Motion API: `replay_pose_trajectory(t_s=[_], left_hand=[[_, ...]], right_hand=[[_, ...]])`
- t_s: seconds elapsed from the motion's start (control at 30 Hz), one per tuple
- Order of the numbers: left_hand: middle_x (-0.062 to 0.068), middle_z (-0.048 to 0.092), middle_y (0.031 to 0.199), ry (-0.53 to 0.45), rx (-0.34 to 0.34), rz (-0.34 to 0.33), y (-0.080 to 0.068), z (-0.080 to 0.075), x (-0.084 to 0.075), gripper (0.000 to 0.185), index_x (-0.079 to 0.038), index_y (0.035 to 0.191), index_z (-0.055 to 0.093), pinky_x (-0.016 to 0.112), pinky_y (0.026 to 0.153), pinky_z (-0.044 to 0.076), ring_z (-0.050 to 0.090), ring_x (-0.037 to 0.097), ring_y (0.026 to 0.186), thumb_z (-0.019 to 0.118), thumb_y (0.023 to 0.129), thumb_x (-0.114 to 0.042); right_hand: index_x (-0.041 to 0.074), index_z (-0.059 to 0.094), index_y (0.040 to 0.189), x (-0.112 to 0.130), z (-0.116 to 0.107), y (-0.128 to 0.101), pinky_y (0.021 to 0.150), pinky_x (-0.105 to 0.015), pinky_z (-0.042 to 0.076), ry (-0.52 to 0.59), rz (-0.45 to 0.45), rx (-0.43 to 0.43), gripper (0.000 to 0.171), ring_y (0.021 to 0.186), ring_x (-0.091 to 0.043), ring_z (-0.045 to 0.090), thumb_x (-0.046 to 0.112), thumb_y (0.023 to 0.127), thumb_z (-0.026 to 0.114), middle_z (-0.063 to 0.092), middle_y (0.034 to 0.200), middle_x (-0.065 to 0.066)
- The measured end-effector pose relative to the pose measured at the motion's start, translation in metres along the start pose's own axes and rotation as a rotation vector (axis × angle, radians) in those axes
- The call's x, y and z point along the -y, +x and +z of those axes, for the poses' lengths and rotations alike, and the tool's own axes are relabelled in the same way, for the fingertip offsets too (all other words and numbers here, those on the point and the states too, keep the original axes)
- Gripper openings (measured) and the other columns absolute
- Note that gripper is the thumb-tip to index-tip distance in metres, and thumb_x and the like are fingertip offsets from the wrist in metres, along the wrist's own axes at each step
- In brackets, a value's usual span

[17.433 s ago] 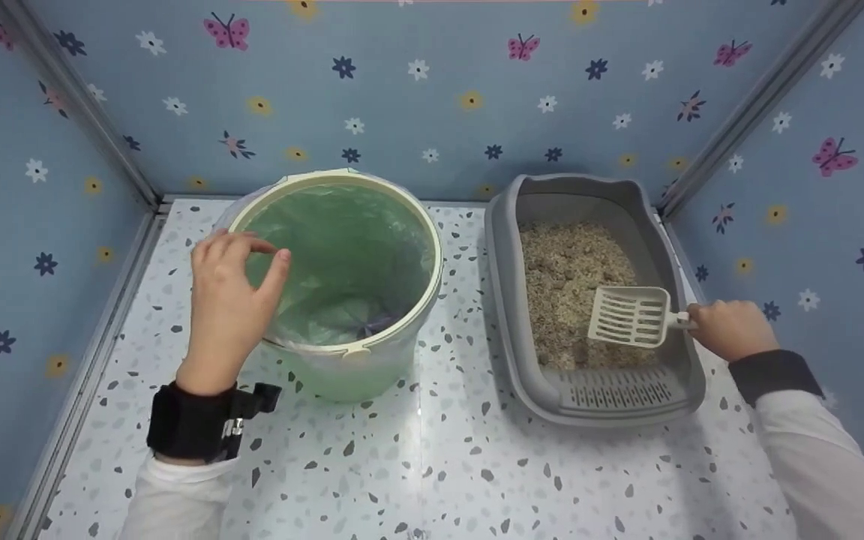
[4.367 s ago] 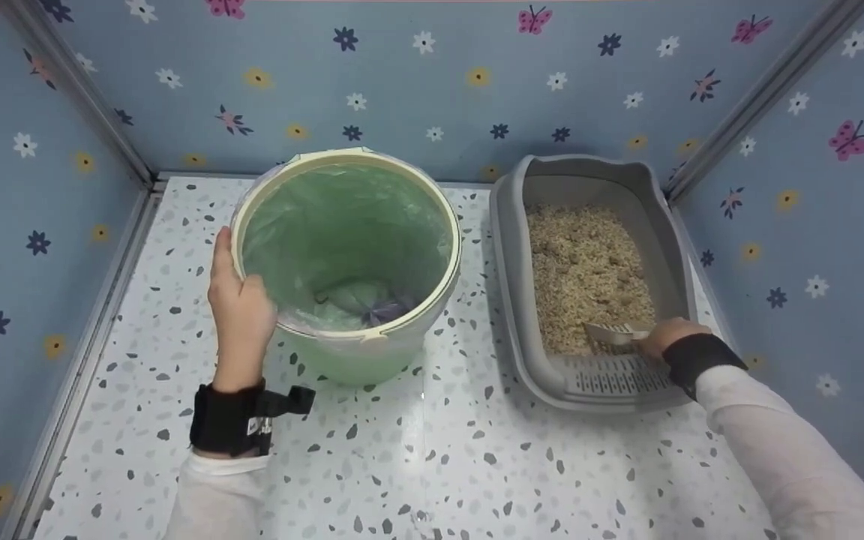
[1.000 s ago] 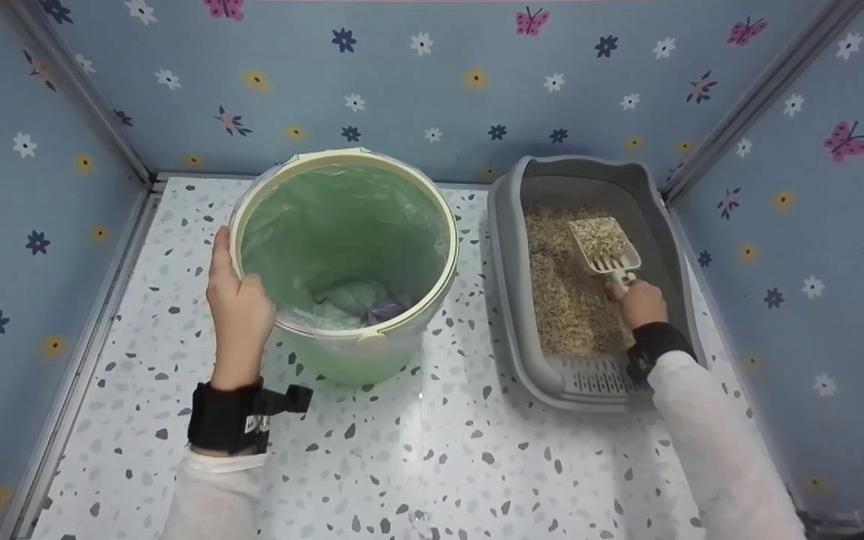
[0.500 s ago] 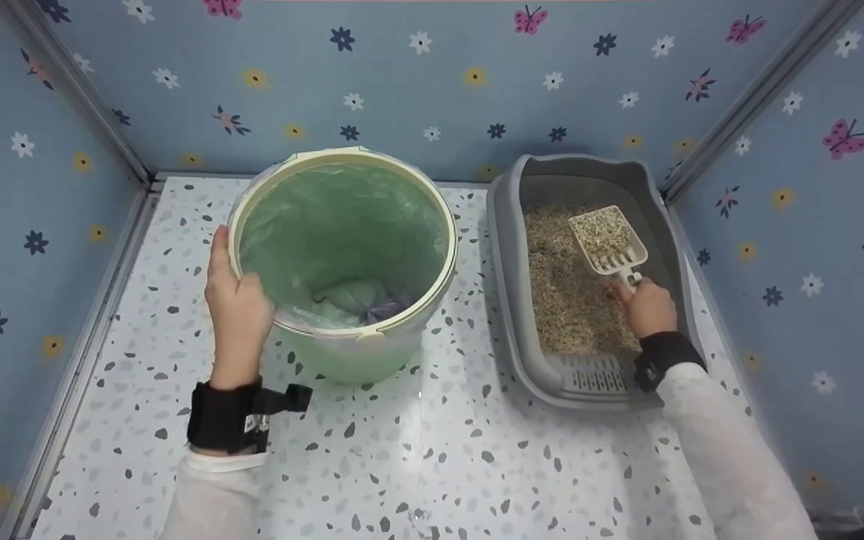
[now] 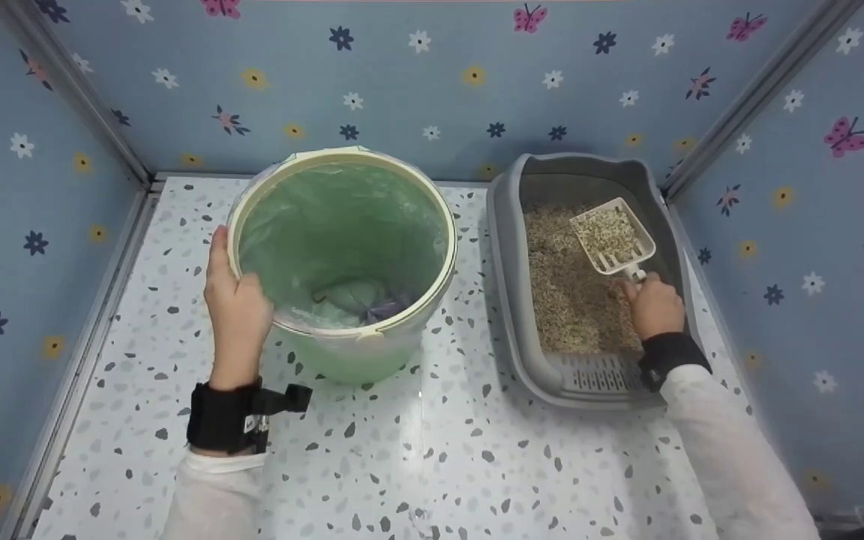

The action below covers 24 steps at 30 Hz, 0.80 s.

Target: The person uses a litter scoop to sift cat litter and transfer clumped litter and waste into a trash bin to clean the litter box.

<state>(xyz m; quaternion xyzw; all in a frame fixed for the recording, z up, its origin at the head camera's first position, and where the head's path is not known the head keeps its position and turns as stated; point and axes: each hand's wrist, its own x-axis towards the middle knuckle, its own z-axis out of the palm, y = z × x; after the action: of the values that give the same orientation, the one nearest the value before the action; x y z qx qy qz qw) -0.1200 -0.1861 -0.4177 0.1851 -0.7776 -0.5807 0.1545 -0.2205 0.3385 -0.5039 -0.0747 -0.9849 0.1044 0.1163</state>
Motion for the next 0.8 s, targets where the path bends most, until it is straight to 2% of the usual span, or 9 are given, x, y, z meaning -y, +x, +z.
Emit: replay_pose_trajectory(t_s=[0.23,0.4,0.5,0.63,0.8], left_hand=[[-0.001,0.016,0.157,-0.011,0.002,-0.004,0.000,0.000,0.001,0.066,-0.016,0.153,0.014,0.030,0.111,0.026,0.019,0.011,0.139,0.024,0.091,0.004],[-0.001,0.015,0.157,-0.006,0.002,-0.004,0.000,0.000,0.001,0.066,-0.017,0.153,0.013,0.028,0.112,0.023,0.017,0.011,0.140,0.024,0.091,0.004],[-0.001,0.014,0.158,-0.007,0.001,-0.006,0.000,0.000,0.001,0.066,-0.017,0.153,0.014,0.028,0.112,0.024,0.017,0.011,0.140,0.024,0.091,0.005],[-0.001,0.014,0.158,-0.004,0.004,-0.024,0.000,-0.001,0.000,0.066,-0.017,0.153,0.013,0.032,0.110,0.030,0.021,0.014,0.139,0.024,0.091,0.004],[0.001,0.014,0.158,-0.008,0.006,-0.023,0.000,0.000,-0.001,0.066,-0.016,0.153,0.013,0.033,0.109,0.033,0.022,0.016,0.140,0.025,0.091,0.005]], right_hand=[[-0.015,0.056,0.094,0.002,-0.003,0.001,0.063,-0.062,0.048,0.013,0.007,0.023,0.046,0.070,-0.053,0.060,0.031,0.094,0.057,0.060,0.077,-0.038],[-0.011,0.056,0.086,0.005,-0.004,0.000,0.058,-0.060,0.046,0.052,0.021,0.080,0.050,0.067,-0.050,0.060,0.038,0.093,0.057,0.060,0.074,-0.035],[-0.007,0.053,0.080,0.008,-0.006,-0.001,0.055,-0.056,0.045,0.087,0.024,0.136,0.048,0.063,-0.046,0.059,0.039,0.093,0.056,0.058,0.070,-0.029],[-0.003,0.052,0.075,0.012,-0.006,-0.001,0.053,-0.048,0.042,0.126,0.020,0.186,0.045,0.057,-0.036,0.055,0.038,0.094,0.055,0.053,0.065,-0.018],[-0.001,0.052,0.076,0.014,-0.008,0.000,0.050,-0.038,0.038,0.171,0.029,0.232,0.044,0.055,-0.026,0.049,0.040,0.094,0.053,0.048,0.064,-0.009]])
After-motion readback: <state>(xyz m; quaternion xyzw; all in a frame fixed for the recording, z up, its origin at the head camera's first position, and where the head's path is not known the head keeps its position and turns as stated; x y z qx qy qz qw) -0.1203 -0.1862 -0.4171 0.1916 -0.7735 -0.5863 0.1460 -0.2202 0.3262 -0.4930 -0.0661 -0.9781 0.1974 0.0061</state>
